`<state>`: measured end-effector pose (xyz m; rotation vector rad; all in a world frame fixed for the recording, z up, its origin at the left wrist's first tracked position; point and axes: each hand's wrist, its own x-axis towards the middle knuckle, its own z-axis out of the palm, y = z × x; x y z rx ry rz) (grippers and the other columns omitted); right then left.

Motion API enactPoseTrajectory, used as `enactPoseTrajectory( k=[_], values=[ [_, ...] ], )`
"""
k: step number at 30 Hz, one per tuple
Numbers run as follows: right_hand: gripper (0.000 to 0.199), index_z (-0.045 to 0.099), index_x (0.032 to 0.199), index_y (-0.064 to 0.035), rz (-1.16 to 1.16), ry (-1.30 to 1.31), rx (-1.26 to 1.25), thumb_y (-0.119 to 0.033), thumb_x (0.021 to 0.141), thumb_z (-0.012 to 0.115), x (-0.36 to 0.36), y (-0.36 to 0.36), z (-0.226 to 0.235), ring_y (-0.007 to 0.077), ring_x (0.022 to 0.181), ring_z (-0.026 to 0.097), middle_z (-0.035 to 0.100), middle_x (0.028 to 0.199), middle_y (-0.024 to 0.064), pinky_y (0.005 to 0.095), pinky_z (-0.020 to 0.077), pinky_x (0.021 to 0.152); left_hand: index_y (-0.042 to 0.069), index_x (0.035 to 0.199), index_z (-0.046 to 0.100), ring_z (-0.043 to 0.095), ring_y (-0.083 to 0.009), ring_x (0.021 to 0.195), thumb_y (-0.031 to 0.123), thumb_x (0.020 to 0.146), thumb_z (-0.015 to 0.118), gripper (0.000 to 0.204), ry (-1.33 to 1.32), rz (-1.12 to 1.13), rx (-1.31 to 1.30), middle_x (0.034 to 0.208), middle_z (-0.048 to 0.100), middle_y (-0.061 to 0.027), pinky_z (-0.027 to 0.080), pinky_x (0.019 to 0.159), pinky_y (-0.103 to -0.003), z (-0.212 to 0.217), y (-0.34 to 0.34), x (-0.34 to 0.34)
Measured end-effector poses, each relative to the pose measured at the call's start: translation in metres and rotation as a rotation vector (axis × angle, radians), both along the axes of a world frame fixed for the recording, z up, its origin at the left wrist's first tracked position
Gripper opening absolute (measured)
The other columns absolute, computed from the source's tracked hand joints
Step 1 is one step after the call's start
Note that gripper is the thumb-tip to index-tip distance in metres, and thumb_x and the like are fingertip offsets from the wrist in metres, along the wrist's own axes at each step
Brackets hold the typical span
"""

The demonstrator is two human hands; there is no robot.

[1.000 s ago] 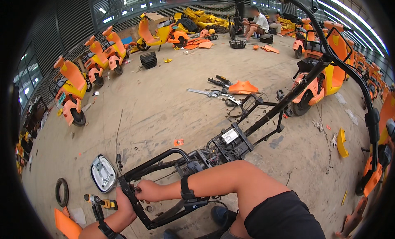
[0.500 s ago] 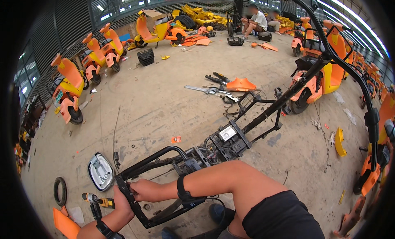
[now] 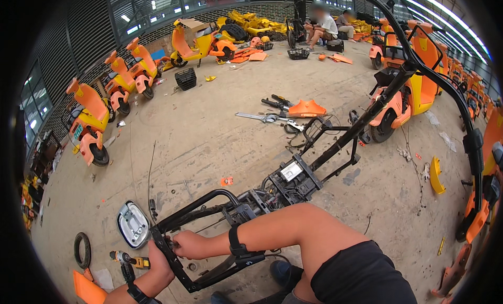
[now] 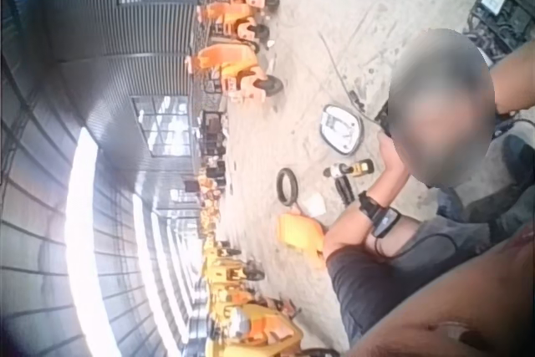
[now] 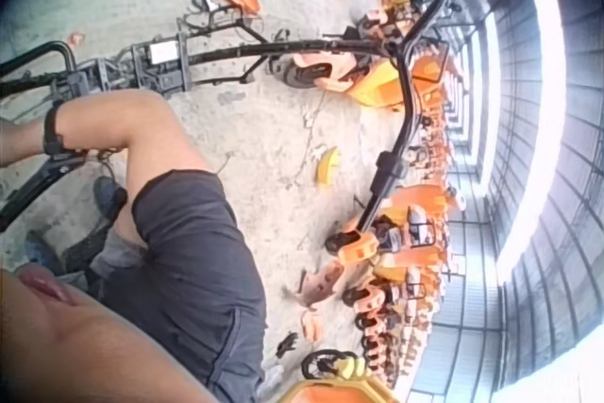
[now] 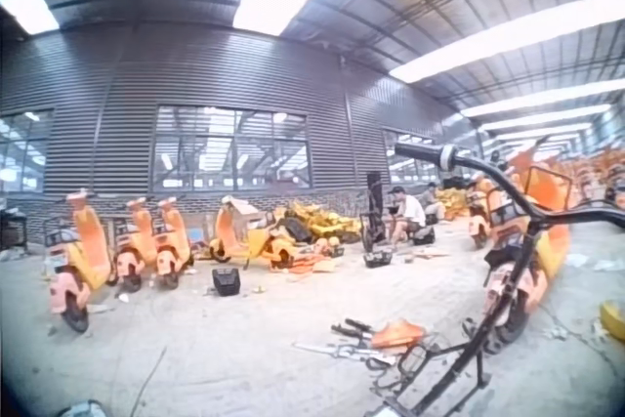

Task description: The person assembles a scooter frame by hand, inserting and tightening small fasteners into the frame's mounting points. The person repeatedly adjusts the frame and uses fingers to secure components while other scooters and parts are visible in the background.

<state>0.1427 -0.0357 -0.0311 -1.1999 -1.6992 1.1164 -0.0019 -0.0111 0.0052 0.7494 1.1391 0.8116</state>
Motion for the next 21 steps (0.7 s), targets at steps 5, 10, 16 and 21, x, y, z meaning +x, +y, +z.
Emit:
enactPoseTrajectory(
  k=[5,10,16,21],
  values=[
    [0.019,0.061,0.079,0.0013,0.002,0.127,-0.244,-0.017,0.083,0.061,-0.001,0.003,0.008,0.0154,0.049,0.061,0.061,0.059,0.0094,0.0317,0.0458,0.045,0.006,0.092,0.053,0.059,-0.0281,0.066,0.044,0.092,0.03,0.044,-0.033,-0.045,0.022,0.075,0.062,-0.0136,0.049,0.06,-0.041,0.0,-0.001,-0.001],
    [0.017,0.06,0.078,0.0009,0.04,0.106,-0.18,-0.016,0.08,0.063,0.001,0.003,0.01,0.0222,0.053,0.063,0.062,0.061,0.0119,0.0348,0.0477,0.048,0.006,0.093,0.055,0.06,-0.0269,0.066,0.045,0.093,0.03,0.046,-0.015,-0.022,0.019,0.074,0.062,-0.0113,0.05,0.061,-0.039,0.0,-0.002,0.002],
    [0.018,0.056,0.082,0.0038,0.076,-0.081,0.249,-0.01,0.077,0.065,0.006,0.002,-0.001,0.0428,0.077,0.063,0.064,0.08,0.023,0.0436,0.0511,0.069,0.009,0.092,0.057,0.06,-0.0215,0.066,0.045,0.094,0.033,0.044,0.006,-0.031,-0.017,0.073,0.06,-0.0061,0.049,0.06,-0.033,0.002,-0.003,0.005],
    [0.022,0.051,0.093,-0.0006,0.115,-0.294,0.596,-0.013,0.08,0.065,0.004,0.007,-0.014,0.0411,0.077,0.062,0.06,0.081,0.0196,0.0464,0.05,0.068,0.01,0.091,0.058,0.057,-0.0191,0.063,0.046,0.093,0.036,0.042,-0.02,-0.007,-0.017,0.075,0.06,-0.0044,0.045,0.056,-0.031,-0.002,0.0,-0.001]
  ],
)
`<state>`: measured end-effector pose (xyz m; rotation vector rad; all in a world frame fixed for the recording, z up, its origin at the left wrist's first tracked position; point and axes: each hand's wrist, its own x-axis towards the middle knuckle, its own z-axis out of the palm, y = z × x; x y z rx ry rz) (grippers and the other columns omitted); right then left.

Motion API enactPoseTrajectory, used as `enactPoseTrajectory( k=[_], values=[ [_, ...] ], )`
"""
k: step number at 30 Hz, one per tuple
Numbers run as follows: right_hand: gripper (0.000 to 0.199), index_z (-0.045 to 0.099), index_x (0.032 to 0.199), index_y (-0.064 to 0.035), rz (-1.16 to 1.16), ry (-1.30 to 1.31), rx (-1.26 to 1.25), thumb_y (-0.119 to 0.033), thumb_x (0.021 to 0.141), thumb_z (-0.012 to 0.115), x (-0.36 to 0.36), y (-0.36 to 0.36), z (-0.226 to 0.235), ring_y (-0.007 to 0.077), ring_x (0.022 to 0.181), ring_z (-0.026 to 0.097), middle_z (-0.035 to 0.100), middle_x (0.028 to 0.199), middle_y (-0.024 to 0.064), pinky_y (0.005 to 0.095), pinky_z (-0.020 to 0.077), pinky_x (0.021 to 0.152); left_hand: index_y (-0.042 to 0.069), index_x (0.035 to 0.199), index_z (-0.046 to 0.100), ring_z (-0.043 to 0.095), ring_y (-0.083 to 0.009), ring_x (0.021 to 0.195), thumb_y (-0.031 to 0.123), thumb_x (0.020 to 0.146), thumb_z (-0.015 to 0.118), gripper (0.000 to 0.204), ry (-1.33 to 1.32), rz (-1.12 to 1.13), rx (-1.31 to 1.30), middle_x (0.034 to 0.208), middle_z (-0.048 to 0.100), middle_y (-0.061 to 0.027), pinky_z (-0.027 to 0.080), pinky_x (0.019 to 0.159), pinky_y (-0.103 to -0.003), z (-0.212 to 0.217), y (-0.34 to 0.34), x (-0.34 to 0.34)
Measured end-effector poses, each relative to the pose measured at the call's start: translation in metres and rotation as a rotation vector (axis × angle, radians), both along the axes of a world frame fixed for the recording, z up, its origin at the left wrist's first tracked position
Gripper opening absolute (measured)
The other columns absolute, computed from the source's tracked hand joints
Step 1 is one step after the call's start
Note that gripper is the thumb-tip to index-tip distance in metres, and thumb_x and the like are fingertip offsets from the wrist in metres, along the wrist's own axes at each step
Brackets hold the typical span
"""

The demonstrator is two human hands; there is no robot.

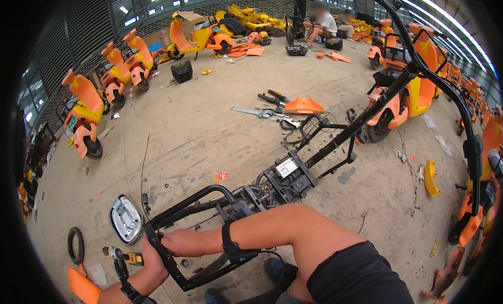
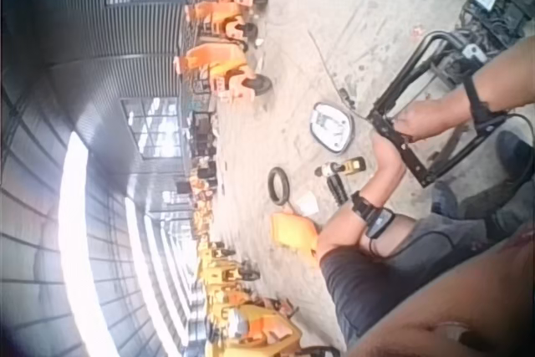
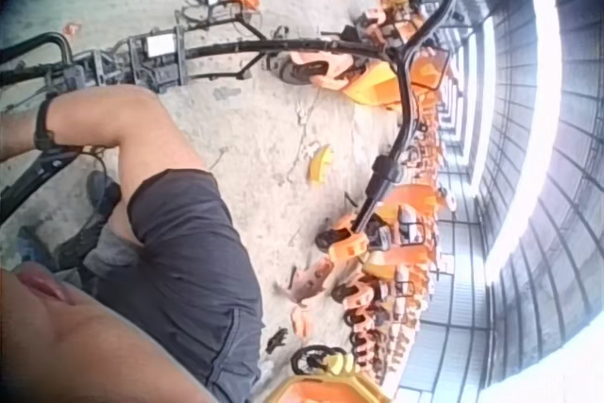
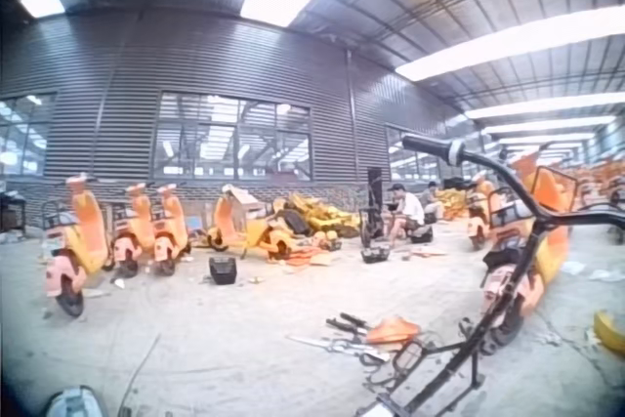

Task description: The person assembles a scooter frame by hand, inserting and tightening small fasteners into the frame's mounting points. The person repeatedly adjusts the frame and uses fingers to secure components while other scooters and parts are visible in the background.

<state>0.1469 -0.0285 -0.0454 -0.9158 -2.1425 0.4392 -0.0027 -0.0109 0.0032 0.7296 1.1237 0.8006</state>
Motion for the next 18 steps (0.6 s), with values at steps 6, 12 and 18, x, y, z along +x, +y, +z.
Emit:
enactPoseTrajectory(
  k=[6,12,18],
  values=[
    [0.018,0.055,0.088,-0.0001,-0.081,0.175,-0.282,-0.015,0.082,0.063,-0.003,-0.005,0.003,0.0367,0.072,0.064,0.063,0.078,0.0188,0.0416,0.0507,0.063,0.009,0.093,0.058,0.06,-0.0201,0.07,0.045,0.095,0.034,0.043,0.018,-0.006,0.038,0.079,0.062,-0.0055,0.048,0.063,-0.033,-0.012,0.006,-0.006],
    [0.018,0.058,0.085,0.0019,-0.107,0.445,-0.88,-0.015,0.083,0.063,-0.004,-0.008,0.016,0.0175,0.058,0.062,0.061,0.067,0.0085,0.0325,0.0478,0.051,0.006,0.094,0.057,0.063,-0.0256,0.071,0.042,0.095,0.032,0.044,-0.037,-0.057,0.004,0.079,0.064,-0.0115,0.051,0.068,-0.036,0.016,-0.009,0.006],
    [0.028,0.058,0.091,0.0023,-0.043,0.174,-0.419,-0.02,0.078,0.068,-0.006,0.0,0.02,0.0441,0.081,0.064,0.065,0.082,0.0252,0.0471,0.0512,0.071,0.005,0.091,0.059,0.061,-0.0219,0.07,0.035,0.099,0.03,0.042,0.003,0.059,0.124,0.078,0.061,-0.0091,0.051,0.068,-0.036,-0.039,0.018,-0.023]
  ],
)
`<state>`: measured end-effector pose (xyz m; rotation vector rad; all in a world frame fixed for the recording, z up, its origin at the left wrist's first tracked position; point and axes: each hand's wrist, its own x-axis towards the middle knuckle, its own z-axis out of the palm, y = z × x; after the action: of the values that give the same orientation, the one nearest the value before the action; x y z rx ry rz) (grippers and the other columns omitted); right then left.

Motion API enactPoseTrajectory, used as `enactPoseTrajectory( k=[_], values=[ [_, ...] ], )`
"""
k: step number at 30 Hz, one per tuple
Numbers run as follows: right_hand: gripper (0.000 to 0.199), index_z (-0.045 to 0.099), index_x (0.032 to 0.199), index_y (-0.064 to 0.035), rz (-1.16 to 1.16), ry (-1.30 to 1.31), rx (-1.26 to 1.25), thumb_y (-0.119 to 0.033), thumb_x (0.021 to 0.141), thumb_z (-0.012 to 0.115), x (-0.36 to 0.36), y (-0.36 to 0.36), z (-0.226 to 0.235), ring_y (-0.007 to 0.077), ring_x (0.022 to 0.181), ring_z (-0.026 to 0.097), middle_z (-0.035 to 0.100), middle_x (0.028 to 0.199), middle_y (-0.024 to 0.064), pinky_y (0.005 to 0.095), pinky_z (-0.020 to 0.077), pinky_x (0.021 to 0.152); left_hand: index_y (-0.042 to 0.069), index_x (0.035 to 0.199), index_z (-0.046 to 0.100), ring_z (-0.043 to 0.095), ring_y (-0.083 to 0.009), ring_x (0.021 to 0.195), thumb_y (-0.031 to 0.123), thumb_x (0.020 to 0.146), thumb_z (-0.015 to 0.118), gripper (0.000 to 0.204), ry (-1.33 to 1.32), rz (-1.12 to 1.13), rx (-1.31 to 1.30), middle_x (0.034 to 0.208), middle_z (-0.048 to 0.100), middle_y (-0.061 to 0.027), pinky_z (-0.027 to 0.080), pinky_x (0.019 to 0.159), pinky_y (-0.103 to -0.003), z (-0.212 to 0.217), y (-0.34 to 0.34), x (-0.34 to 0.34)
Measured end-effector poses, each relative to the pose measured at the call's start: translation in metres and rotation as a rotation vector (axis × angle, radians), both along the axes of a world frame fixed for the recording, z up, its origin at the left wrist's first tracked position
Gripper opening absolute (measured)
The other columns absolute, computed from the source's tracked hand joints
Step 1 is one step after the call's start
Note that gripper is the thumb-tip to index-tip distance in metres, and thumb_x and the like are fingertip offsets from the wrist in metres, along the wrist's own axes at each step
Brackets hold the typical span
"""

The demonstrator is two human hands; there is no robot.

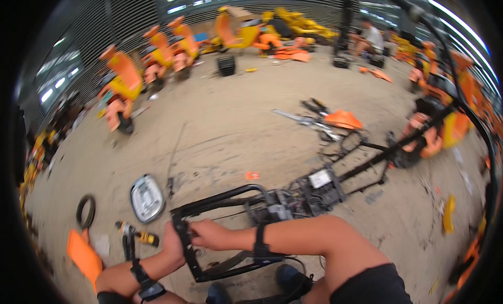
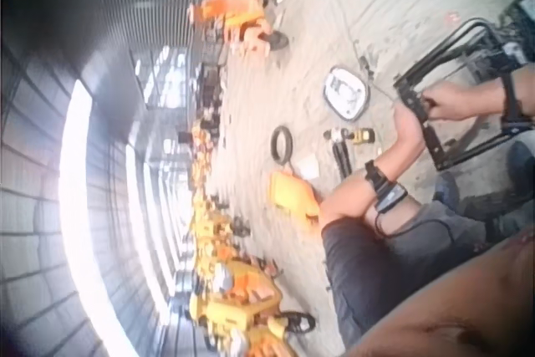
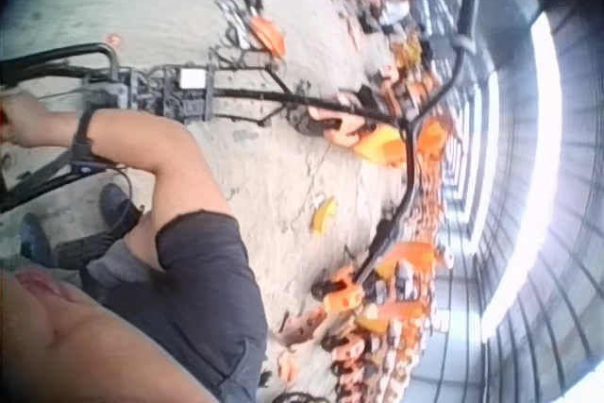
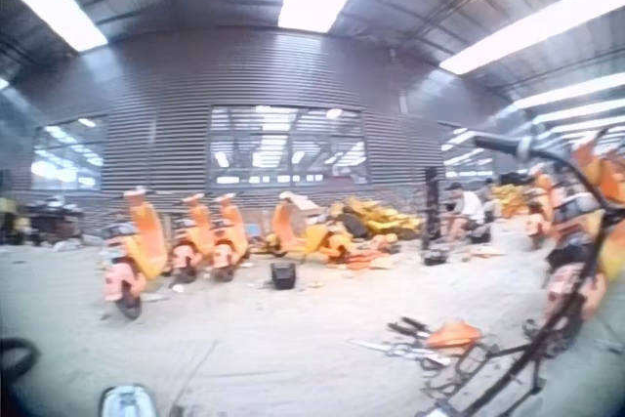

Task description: The person assembles a scooter frame by hand, inserting and tightening small fasteners into the frame's mounting points. The person repeatedly adjusts the frame and uses fingers to secure components while other scooters and parts are visible in the background.

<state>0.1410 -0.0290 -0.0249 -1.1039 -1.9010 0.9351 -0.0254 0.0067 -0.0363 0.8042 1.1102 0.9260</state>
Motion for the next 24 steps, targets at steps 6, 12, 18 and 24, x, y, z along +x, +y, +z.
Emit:
enactPoseTrajectory(
  k=[6,12,18,24],
  values=[
    [0.025,0.054,0.095,-0.0004,-0.015,-0.135,0.044,-0.011,0.077,0.068,0.008,-0.007,-0.002,0.0424,0.086,0.063,0.064,0.09,0.0225,0.046,0.0513,0.073,0.004,0.082,0.06,0.06,-0.0198,0.068,0.03,0.099,0.031,0.042,0.183,0.002,0.104,0.075,0.06,-0.0089,0.049,0.065,-0.036,0.007,-0.007,0.017],
    [0.024,0.053,0.093,-0.0024,0.021,-0.388,0.232,-0.013,0.078,0.069,0.007,-0.01,0.002,0.0401,0.083,0.063,0.062,0.089,0.019,0.0456,0.0512,0.069,0.0,0.081,0.06,0.065,-0.0245,0.063,0.03,0.099,0.029,0.046,0.106,0.024,-0.01,0.073,0.064,-0.0139,0.053,0.059,-0.039,0.02,-0.009,0.015],
    [0.018,0.063,0.087,0.0022,-0.148,0.027,-0.315,-0.015,0.083,0.065,-0.004,-0.012,0.014,0.0235,0.06,0.065,0.067,0.072,0.0154,0.0338,0.0516,0.057,0.001,0.091,0.06,0.063,-0.0218,0.072,0.027,0.098,0.035,0.037,0.234,0.006,0.035,0.081,0.064,-0.0126,0.051,0.066,-0.037,0.002,0.002,0.011],
    [0.025,0.066,0.082,0.0038,-0.156,0.252,-0.589,-0.021,0.086,0.062,-0.006,-0.006,0.009,0.0129,0.053,0.061,0.064,0.066,0.0071,0.0281,0.0497,0.051,0.004,0.088,0.058,0.064,-0.0239,0.067,0.033,0.1,0.029,0.042,0.173,-0.086,0.084,0.077,0.063,-0.0114,0.051,0.06,-0.038,-0.01,0.004,-0.001]
  ],
)
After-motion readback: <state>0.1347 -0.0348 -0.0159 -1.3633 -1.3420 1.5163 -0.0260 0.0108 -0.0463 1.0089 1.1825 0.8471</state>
